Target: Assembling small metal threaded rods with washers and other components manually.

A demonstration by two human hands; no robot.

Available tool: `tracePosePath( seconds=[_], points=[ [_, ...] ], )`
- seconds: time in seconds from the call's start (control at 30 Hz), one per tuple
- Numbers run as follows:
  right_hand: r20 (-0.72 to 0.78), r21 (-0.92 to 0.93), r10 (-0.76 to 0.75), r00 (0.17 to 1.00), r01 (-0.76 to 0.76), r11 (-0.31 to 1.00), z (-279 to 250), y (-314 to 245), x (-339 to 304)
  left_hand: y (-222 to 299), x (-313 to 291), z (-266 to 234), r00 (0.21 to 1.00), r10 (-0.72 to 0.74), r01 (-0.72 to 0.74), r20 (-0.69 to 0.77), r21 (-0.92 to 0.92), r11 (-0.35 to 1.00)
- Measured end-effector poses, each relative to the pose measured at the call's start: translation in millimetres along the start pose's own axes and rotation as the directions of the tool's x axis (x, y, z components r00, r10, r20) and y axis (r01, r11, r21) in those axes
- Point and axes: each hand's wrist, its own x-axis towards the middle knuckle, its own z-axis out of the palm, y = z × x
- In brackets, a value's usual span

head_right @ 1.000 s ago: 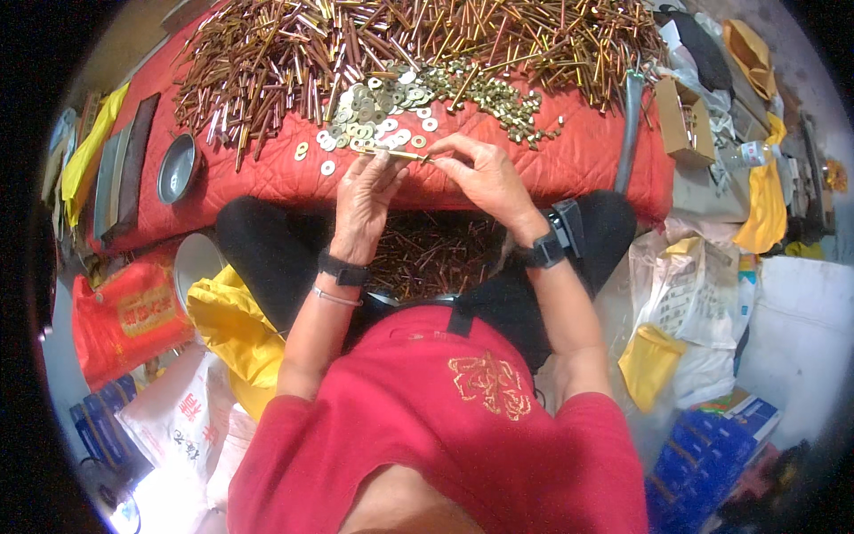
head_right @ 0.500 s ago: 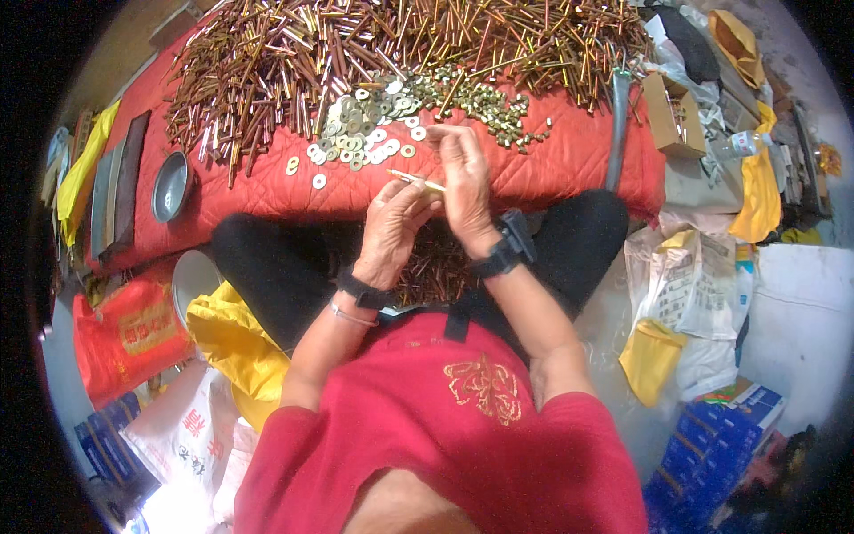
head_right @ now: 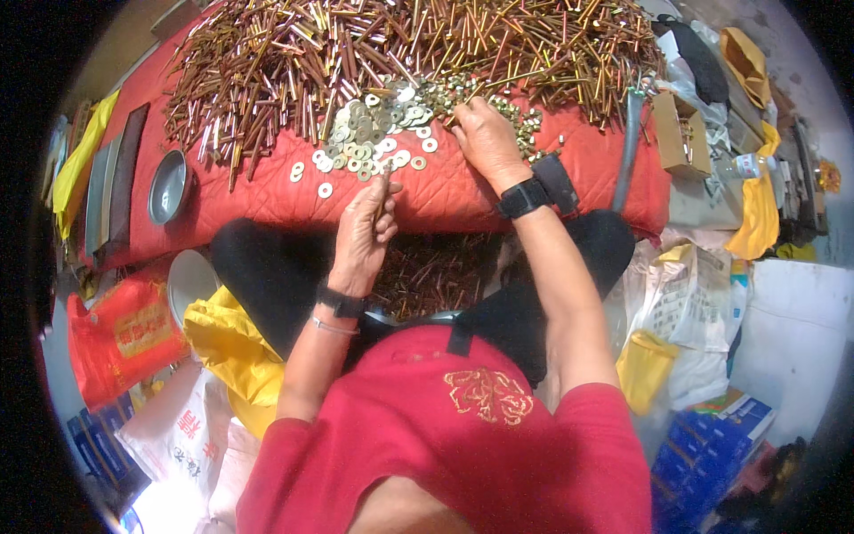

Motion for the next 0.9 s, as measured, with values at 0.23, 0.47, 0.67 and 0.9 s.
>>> tracePosePath(
  seconds=[0.23, 0.47, 0.67, 0.9],
  points=[
    [0.150, 0.569, 0.192, 0.970, -0.243, 0.785, -28.6, -22.7, -34.0, -6.1, -6.8, 10.4, 0.999, -0.012, 0.007, 0.044, 0.114, 0.993],
    [0.353, 0.890, 0.202, 0.913, -0.395, 0.229, -44.8, -51.7, -65.7, -1.4, -19.9, 27.3, 0.983, -0.055, 0.018, 0.173, 0.208, 0.978],
    [0.156, 0.832, 0.090, 0.984, -0.180, 0.525, -52.1, -51.5, -69.2, 0.0, -25.9, 31.6, 0.985, -0.068, 0.018, 0.156, 0.304, 0.953],
    [0.180, 0.938, 0.203, 0.962, -0.230, 0.258, -62.0, -68.6, -69.9, 7.0, -30.8, 32.5, 0.984, -0.083, 0.023, 0.155, 0.356, 0.934]
  ],
)
